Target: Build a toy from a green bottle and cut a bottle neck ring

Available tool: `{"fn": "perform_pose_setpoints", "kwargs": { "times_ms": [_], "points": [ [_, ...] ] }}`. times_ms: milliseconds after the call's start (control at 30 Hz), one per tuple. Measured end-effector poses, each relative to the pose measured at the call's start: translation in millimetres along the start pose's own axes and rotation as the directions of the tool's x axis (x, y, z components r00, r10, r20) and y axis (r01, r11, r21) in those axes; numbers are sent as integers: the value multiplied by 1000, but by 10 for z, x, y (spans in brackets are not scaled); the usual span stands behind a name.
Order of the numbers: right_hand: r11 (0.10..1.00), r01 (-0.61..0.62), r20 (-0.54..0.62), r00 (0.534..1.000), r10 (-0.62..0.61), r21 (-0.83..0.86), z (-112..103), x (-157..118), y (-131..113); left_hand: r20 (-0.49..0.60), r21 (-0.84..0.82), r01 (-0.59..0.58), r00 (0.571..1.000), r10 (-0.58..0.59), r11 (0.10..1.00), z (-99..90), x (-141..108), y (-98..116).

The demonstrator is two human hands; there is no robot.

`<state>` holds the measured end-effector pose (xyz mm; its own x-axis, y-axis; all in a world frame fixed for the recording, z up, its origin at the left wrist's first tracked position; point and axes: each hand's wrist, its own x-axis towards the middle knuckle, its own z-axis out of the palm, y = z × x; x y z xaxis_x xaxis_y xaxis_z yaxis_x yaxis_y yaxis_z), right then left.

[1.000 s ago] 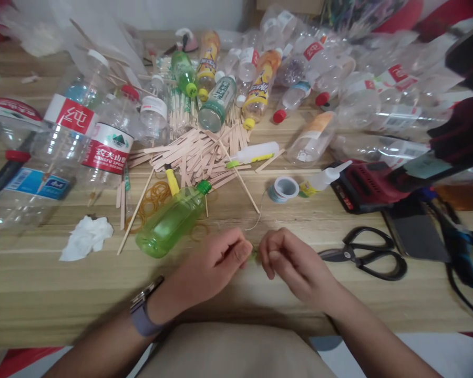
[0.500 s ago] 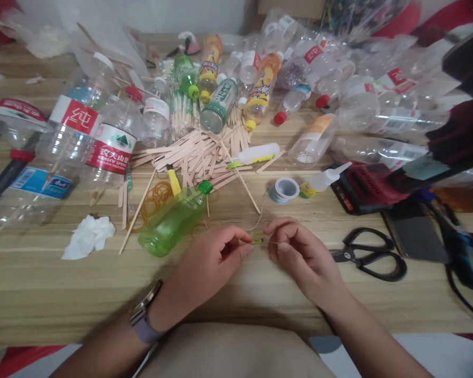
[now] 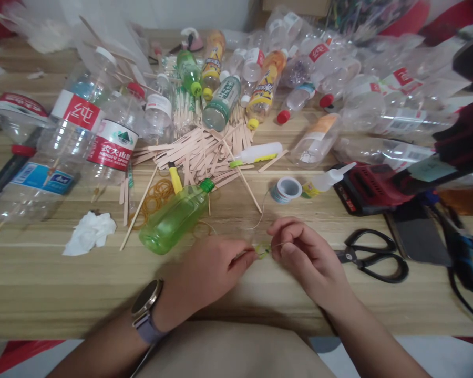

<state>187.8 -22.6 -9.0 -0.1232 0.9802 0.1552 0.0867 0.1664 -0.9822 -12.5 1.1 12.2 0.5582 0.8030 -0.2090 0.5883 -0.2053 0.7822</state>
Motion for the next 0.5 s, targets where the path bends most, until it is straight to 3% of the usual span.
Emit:
{"fn": "perform_pose_setpoints", "kwargs": {
  "times_ms": [167, 367, 500],
  "points": [
    [1000, 19, -7, 1000, -19, 17, 4, -3, 11, 100, 43, -23, 995, 19, 999, 7, 4, -26],
    [977, 133, 8, 991, -133, -166, -7, -3, 16, -61, -14, -67, 996, 66, 998, -2, 7, -42],
    [904, 215, 18, 974, -224, -369, -16, 7, 22, -94, -103, 16, 995, -26, 995, -37, 26, -15]
  ]
}}
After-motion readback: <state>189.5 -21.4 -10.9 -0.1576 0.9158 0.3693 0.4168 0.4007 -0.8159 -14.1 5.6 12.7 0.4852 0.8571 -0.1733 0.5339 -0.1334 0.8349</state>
